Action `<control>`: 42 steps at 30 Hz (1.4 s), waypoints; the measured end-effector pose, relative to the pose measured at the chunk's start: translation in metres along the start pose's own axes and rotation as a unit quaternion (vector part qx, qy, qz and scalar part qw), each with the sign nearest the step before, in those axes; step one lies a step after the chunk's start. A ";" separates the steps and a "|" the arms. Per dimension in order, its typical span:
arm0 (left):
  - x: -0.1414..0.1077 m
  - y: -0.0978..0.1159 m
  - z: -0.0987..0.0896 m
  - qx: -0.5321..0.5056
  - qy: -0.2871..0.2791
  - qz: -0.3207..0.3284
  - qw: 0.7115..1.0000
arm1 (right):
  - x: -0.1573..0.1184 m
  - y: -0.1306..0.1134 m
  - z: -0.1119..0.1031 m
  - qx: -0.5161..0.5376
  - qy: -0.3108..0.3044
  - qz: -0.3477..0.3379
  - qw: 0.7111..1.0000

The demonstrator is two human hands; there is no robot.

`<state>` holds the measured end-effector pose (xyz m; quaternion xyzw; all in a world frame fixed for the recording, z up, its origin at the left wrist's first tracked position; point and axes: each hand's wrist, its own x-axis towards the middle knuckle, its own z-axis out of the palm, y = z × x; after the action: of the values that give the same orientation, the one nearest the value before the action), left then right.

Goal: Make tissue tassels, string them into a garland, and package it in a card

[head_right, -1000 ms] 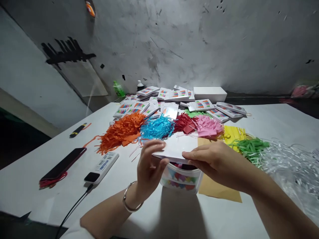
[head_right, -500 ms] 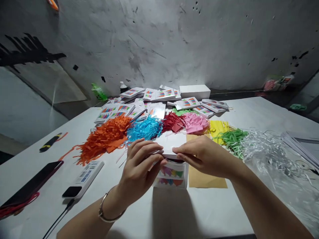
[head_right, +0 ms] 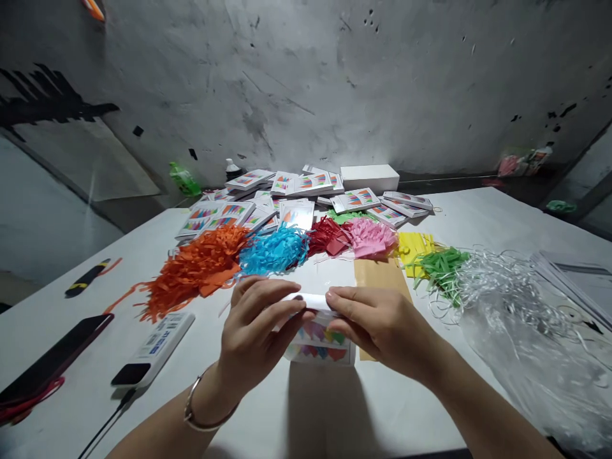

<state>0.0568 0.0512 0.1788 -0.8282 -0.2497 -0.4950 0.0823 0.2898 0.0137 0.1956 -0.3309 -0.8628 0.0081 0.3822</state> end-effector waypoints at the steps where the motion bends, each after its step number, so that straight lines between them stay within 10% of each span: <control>1: -0.001 -0.004 -0.002 -0.007 0.001 -0.003 1.000 | -0.002 0.000 0.005 -0.004 0.030 -0.002 1.000; 14: -0.013 -0.023 0.002 -0.280 0.017 -0.112 0.953 | -0.011 0.002 0.030 0.048 0.157 0.071 0.984; 20: -0.010 -0.058 0.018 -0.332 -0.061 -0.387 0.858 | -0.002 -0.008 0.056 -0.034 0.157 0.132 0.978; 22: -0.025 -0.079 0.039 -0.348 -0.071 -0.487 0.798 | -0.007 -0.023 0.090 -0.042 0.090 0.103 0.990; 29: -0.110 -0.111 0.104 -0.315 -0.080 -0.579 0.748 | -0.054 -0.029 0.213 0.002 -0.307 0.180 0.935; 38: -0.129 -0.113 0.115 -0.339 -0.049 -0.561 0.753 | -0.069 -0.017 0.228 0.006 -0.291 0.164 0.943; 42: -0.100 -0.107 0.086 -0.316 -0.014 -0.504 0.804 | -0.068 -0.012 0.209 -0.024 -0.116 0.155 0.981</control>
<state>0.0324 0.1433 0.0382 -0.5730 -0.4621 -0.5068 -0.4487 0.1775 0.0152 0.0062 -0.4668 -0.8392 0.0846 0.2657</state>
